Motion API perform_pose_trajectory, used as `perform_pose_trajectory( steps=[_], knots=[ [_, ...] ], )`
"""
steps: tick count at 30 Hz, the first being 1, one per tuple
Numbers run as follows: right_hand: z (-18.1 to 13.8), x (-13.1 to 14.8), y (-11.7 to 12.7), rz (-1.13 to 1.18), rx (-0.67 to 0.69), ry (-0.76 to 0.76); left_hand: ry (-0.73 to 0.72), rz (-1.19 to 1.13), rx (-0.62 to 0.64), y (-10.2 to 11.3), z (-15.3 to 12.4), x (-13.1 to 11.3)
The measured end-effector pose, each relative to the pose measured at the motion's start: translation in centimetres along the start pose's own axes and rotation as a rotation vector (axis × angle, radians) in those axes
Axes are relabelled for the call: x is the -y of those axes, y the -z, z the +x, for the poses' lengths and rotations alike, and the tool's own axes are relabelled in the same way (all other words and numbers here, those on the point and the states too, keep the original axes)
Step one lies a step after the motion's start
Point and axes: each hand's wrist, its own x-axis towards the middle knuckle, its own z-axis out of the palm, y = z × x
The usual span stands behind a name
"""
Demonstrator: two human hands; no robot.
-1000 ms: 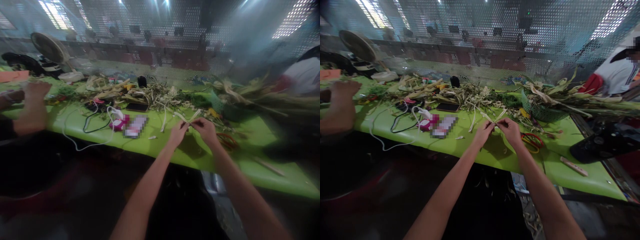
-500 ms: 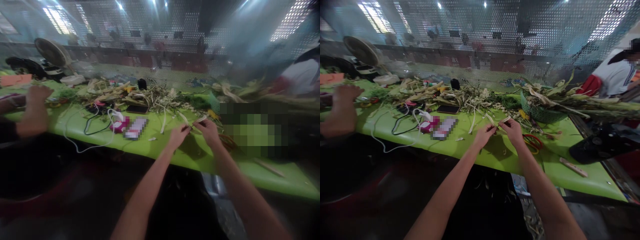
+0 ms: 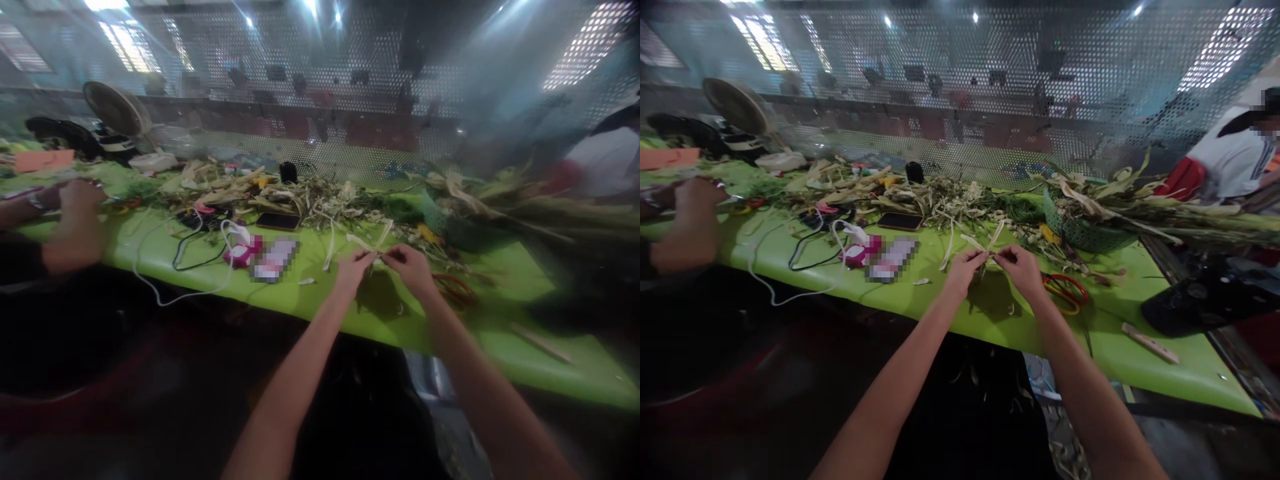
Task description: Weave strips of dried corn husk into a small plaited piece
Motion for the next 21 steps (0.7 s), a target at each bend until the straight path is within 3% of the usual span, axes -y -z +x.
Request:
perform_pose_trajectory(
  steps=[13,21],
  knots=[
    [0.0,-0.3,0.2,0.026,-0.025,0.022,0.065,0.016,-0.001,0.7,0.5,0.2],
    [-0.1,-1.1,0.5,-0.158,-0.072,0.152,0.120,-0.101,0.038,0.6,0.2,-0.6]
  ],
)
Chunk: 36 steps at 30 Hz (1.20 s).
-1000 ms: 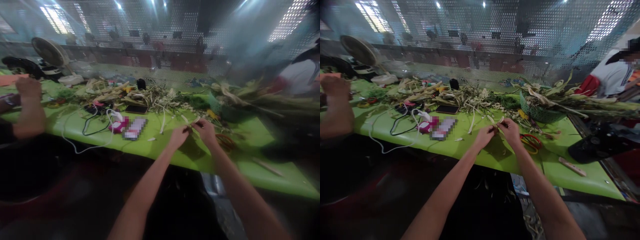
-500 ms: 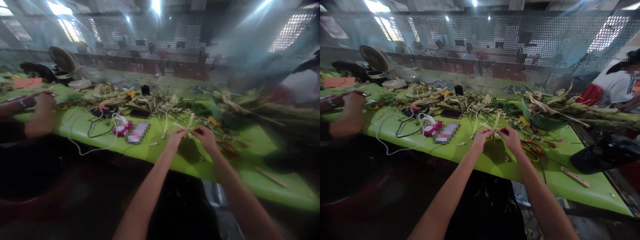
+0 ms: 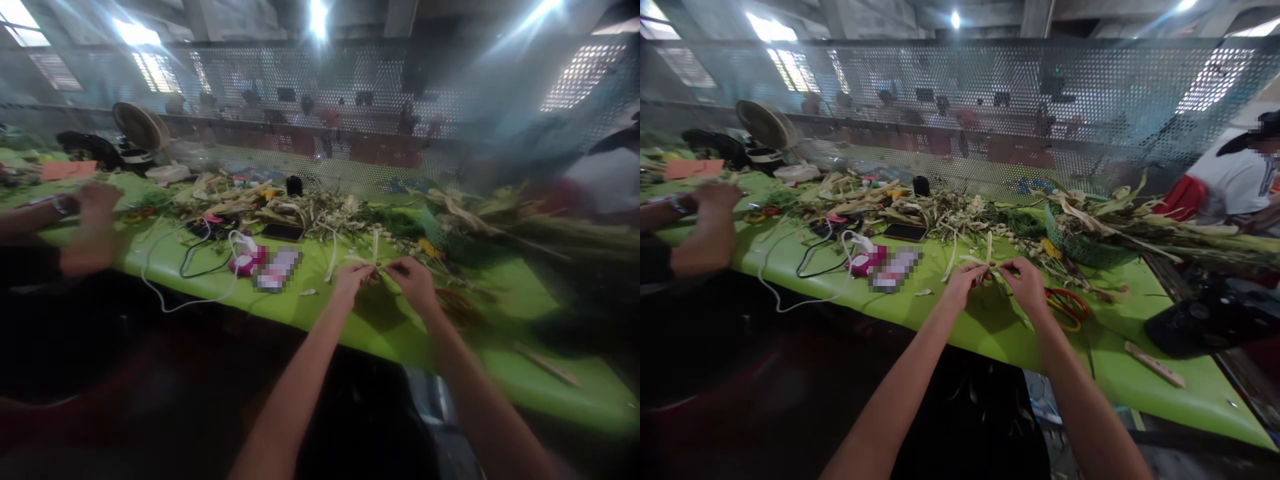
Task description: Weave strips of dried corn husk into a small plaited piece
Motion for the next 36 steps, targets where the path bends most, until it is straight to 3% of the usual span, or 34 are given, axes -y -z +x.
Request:
perform_pose_trajectory(
  steps=[10,16,22,27,36],
  knots=[
    [-0.1,0.4,-0.1,0.031,0.030,-0.050,-0.076,0.110,-0.021,0.2,0.4,0.7],
    [0.0,1.3,0.5,-0.234,-0.067,0.276,-0.084,0.067,-0.042,0.2,0.6,0.8],
    [-0.8,2.5,-0.7,-0.322,0.088,0.472,-0.068,-0.116,-0.057,0.1,1.0,1.1],
    [-1.2,2.6,-1.2,-0.454,0.165,0.550,-0.064,-0.243,-0.052,0.0,1.2,1.2],
    [-1.1,2.1,-1.4,-0.490,0.103,0.585,-0.058,-0.232,-0.018,0.0,1.4,1.6]
  ],
)
